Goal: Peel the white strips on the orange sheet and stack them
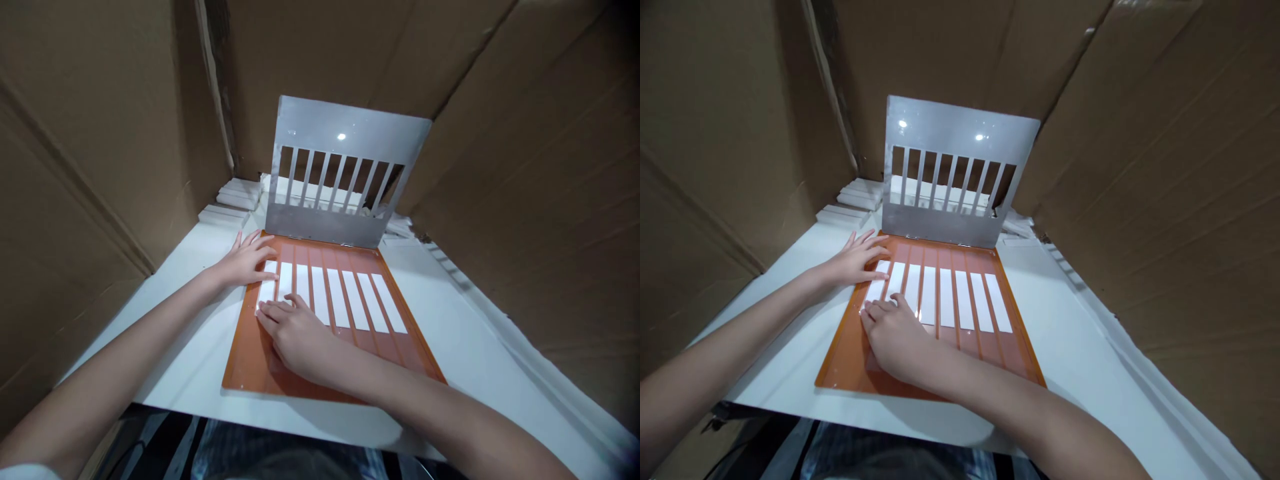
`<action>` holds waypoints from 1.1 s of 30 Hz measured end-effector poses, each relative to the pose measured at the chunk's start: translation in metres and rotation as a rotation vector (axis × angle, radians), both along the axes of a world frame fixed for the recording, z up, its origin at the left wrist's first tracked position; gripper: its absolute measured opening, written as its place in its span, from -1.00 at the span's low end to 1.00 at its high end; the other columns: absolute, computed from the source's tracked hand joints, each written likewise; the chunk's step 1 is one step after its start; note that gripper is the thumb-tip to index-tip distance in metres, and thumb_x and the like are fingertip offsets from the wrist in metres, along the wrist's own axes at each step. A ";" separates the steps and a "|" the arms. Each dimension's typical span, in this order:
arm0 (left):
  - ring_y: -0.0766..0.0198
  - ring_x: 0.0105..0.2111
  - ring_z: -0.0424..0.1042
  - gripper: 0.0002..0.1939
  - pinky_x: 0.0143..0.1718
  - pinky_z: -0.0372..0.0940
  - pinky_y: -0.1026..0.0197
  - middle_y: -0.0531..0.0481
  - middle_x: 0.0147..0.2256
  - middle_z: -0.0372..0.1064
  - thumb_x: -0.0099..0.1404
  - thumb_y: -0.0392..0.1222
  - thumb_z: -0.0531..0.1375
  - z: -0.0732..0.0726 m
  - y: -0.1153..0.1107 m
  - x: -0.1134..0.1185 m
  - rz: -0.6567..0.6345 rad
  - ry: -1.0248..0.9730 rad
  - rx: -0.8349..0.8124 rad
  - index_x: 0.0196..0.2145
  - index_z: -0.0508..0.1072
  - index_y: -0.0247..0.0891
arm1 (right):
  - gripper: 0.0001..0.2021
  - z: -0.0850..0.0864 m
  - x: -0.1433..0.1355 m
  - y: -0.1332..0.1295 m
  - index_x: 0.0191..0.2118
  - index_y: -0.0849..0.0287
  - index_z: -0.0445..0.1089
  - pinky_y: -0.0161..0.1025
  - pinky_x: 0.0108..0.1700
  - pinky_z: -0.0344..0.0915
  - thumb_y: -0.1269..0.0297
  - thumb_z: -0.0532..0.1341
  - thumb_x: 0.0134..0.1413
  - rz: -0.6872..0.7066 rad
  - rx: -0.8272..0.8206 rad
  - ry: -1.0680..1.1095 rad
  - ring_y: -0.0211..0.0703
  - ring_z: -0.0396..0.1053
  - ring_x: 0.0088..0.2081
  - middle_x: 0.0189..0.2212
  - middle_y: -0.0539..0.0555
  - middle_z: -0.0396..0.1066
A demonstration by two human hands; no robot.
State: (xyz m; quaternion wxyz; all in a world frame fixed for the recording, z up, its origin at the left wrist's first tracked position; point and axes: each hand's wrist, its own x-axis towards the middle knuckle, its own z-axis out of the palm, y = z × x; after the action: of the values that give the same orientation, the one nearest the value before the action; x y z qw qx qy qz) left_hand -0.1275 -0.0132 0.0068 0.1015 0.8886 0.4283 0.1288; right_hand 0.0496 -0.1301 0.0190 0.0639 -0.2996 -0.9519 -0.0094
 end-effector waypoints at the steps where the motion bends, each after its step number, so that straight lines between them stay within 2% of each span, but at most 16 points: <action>1: -0.16 0.25 -0.30 -0.43 0.13 -0.39 -0.34 -0.12 0.24 -0.09 0.15 0.29 0.07 0.000 0.001 0.000 0.012 0.004 0.001 -0.02 0.32 -0.13 | -0.68 -0.001 0.000 0.000 -0.05 0.37 0.28 0.00 0.04 0.02 0.48 0.03 0.04 0.001 0.001 -0.002 -0.03 0.27 -0.08 -0.07 0.26 0.35; 6: -0.13 0.24 -0.25 -0.49 0.14 -0.30 -0.30 -0.12 0.23 -0.09 0.24 0.21 0.01 0.000 0.000 -0.002 0.054 -0.034 0.005 0.01 0.29 -0.15 | -0.70 0.002 -0.001 0.001 -0.08 0.35 0.31 0.00 0.00 0.06 0.49 0.02 0.06 -0.008 -0.015 -0.001 -0.03 0.29 -0.10 -0.08 0.25 0.36; 10: -0.18 0.24 -0.30 -0.30 0.15 -0.30 -0.28 -0.10 0.24 -0.12 0.06 0.36 0.10 -0.003 -0.005 -0.005 0.004 -0.008 -0.024 0.05 0.26 -0.09 | -0.73 0.006 -0.001 0.002 -0.15 0.32 0.34 -0.03 -0.05 0.11 0.53 0.01 0.04 -0.016 -0.027 -0.010 -0.05 0.31 -0.15 -0.17 0.20 0.40; 13: -0.20 0.24 -0.30 -0.23 0.14 -0.30 -0.30 -0.13 0.24 -0.13 0.00 0.40 0.11 -0.005 -0.007 -0.006 0.023 0.018 -0.031 0.05 0.26 -0.12 | -0.72 0.007 -0.002 0.002 -0.13 0.34 0.32 -0.03 -0.04 0.10 0.55 0.02 0.02 -0.024 -0.039 -0.004 -0.05 0.31 -0.14 -0.17 0.22 0.40; 20: -0.15 0.25 -0.28 -0.28 0.16 -0.29 -0.27 -0.12 0.24 -0.10 0.06 0.35 0.09 -0.009 -0.004 -0.008 0.091 -0.010 -0.044 0.07 0.24 -0.13 | -0.68 0.005 -0.002 0.001 -0.06 0.35 0.29 -0.05 -0.04 0.08 0.53 0.04 0.03 -0.021 -0.022 0.003 -0.06 0.31 -0.15 -0.17 0.23 0.40; 24: -0.12 0.24 -0.24 -0.32 0.17 -0.27 -0.23 -0.14 0.23 -0.06 0.11 0.31 0.08 -0.014 -0.002 -0.010 0.141 -0.043 -0.026 0.06 0.24 -0.16 | -0.67 0.005 -0.001 0.002 -0.03 0.36 0.27 -0.05 -0.05 0.08 0.51 0.03 0.06 -0.003 -0.007 -0.008 -0.05 0.30 -0.13 -0.09 0.26 0.37; 27: -0.10 0.24 -0.19 -0.37 0.17 -0.24 -0.21 -0.15 0.21 -0.02 0.16 0.28 0.04 -0.016 -0.002 -0.010 0.161 -0.077 -0.012 0.05 0.25 -0.18 | -0.69 0.006 0.000 0.002 -0.05 0.34 0.29 -0.06 -0.06 0.08 0.52 0.03 0.05 0.005 -0.012 -0.017 -0.06 0.30 -0.15 -0.13 0.22 0.38; 33: -0.12 0.24 -0.20 -0.36 0.17 -0.25 -0.22 -0.11 0.21 -0.01 0.12 0.31 0.06 -0.013 -0.006 -0.008 0.099 -0.080 -0.013 0.04 0.27 -0.13 | -0.74 0.005 0.000 0.003 -0.12 0.32 0.32 -0.07 -0.10 0.08 0.52 0.05 0.04 -0.006 -0.011 0.001 -0.08 0.30 -0.20 -0.22 0.19 0.40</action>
State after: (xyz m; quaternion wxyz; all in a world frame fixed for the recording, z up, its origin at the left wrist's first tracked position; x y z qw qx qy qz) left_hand -0.1356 -0.0195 -0.0057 0.1180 0.8598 0.4682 0.1663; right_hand 0.0495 -0.1267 0.0238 0.0624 -0.3030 -0.9509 -0.0041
